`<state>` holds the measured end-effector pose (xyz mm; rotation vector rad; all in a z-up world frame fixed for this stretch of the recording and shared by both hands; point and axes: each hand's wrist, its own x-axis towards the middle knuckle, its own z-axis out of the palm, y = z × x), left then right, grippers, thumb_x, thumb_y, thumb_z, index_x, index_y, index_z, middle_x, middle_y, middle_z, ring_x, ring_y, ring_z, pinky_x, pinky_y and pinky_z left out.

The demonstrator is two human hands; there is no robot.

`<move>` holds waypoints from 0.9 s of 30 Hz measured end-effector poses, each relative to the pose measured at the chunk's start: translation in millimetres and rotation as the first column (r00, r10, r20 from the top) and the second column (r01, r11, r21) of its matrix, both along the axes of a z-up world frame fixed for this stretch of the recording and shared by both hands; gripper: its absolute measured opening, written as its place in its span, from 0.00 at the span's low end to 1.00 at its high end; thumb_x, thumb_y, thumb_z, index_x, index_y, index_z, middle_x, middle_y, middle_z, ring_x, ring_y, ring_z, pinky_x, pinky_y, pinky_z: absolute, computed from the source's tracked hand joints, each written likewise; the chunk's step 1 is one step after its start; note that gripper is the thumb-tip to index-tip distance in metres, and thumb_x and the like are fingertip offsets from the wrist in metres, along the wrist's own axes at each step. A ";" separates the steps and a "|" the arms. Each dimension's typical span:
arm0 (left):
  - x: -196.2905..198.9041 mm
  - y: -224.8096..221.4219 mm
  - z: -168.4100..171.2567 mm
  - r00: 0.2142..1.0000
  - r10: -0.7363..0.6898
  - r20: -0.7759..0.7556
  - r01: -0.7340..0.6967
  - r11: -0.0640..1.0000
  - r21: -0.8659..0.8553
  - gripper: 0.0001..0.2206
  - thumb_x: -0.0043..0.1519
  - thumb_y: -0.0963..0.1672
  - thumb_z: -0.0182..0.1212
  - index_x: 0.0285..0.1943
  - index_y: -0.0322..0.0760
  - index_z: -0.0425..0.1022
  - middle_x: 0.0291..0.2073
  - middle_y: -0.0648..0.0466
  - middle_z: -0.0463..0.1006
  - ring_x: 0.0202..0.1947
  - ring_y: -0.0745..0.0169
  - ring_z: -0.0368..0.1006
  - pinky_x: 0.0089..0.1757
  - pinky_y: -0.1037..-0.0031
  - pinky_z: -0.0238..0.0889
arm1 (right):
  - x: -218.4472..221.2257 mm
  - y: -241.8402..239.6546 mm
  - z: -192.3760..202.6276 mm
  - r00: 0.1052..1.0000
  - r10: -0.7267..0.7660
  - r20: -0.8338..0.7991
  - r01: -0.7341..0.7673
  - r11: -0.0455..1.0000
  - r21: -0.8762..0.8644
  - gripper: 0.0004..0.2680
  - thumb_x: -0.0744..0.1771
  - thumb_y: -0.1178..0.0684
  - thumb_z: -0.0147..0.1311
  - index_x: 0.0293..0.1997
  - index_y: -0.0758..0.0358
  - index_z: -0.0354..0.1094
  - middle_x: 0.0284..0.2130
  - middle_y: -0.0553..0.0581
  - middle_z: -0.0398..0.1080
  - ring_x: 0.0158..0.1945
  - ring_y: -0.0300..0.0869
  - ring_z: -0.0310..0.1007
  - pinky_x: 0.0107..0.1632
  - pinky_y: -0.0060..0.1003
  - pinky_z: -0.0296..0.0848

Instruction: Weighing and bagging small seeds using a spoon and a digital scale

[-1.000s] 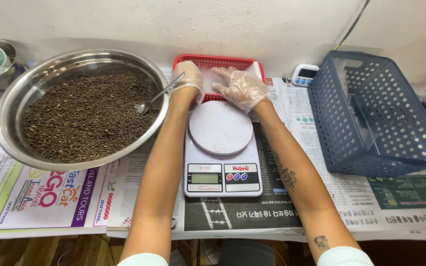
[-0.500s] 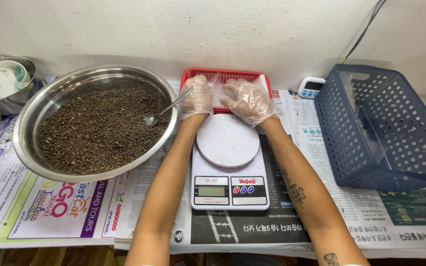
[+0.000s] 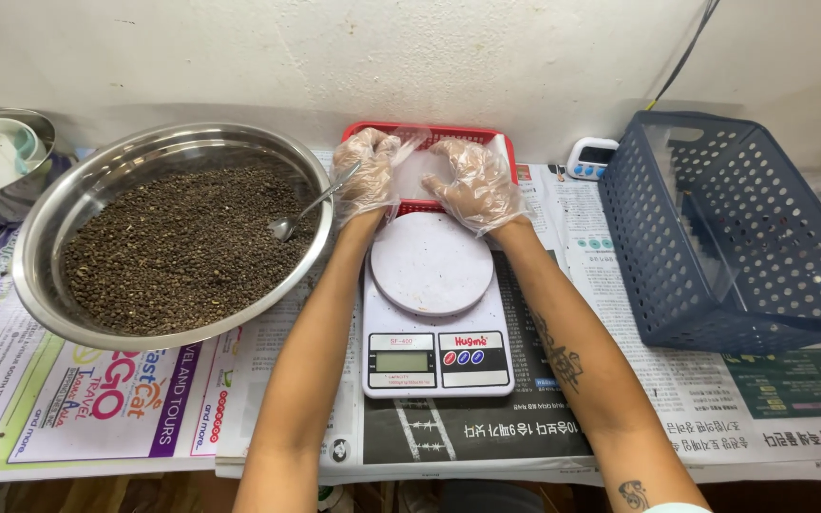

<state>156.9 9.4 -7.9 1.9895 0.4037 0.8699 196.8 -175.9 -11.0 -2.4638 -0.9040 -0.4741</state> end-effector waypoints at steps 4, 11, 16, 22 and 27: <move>-5.3 -6.3 5.6 1.000 -0.005 -0.004 0.006 0.998 0.056 0.04 0.58 0.51 0.67 0.33 0.57 0.82 0.31 0.60 0.82 0.41 0.55 0.80 0.46 0.64 0.70 | -2.8 4.0 9.1 0.997 -0.022 0.081 0.010 0.990 0.141 0.15 0.67 0.34 0.57 0.57 0.42 0.69 0.51 0.45 0.74 0.59 0.41 0.71 0.62 0.40 0.66; -26.7 -25.7 38.7 0.850 -0.407 0.334 0.386 0.913 0.129 0.02 0.62 0.45 0.65 0.40 0.48 0.83 0.36 0.62 0.86 0.39 0.70 0.82 0.46 0.77 0.75 | -28.3 -13.4 72.7 0.944 0.252 0.211 -0.326 0.797 0.508 0.07 0.71 0.59 0.54 0.53 0.70 0.67 0.44 0.64 0.76 0.46 0.49 0.80 0.52 0.33 0.82; -66.5 -62.5 52.9 0.829 -0.464 0.312 0.512 0.854 -0.091 0.07 0.58 0.46 0.70 0.41 0.46 0.79 0.35 0.58 0.84 0.37 0.64 0.81 0.41 0.73 0.77 | -60.1 -20.8 86.7 0.932 0.316 -0.177 -0.070 0.636 0.769 0.02 0.68 0.61 0.58 0.38 0.61 0.71 0.28 0.53 0.73 0.30 0.34 0.72 0.28 0.26 0.71; -106.4 -45.4 46.9 0.799 -0.508 0.322 0.532 0.847 0.014 0.07 0.51 0.43 0.75 0.35 0.47 0.81 0.25 0.55 0.82 0.32 0.63 0.81 0.38 0.74 0.73 | -120.1 -13.4 90.9 0.969 0.218 -0.111 -0.098 0.761 0.641 0.07 0.67 0.56 0.66 0.31 0.63 0.71 0.25 0.57 0.67 0.28 0.38 0.66 0.28 0.31 0.64; -134.9 -13.5 40.5 0.777 -0.587 0.228 0.597 0.802 0.028 0.06 0.53 0.41 0.76 0.29 0.45 0.83 0.22 0.54 0.82 0.27 0.65 0.79 0.35 0.77 0.71 | -139.3 -8.7 71.3 0.992 0.119 0.036 -0.121 0.849 0.515 0.11 0.65 0.52 0.72 0.26 0.60 0.71 0.18 0.53 0.66 0.27 0.41 0.65 0.34 0.32 0.65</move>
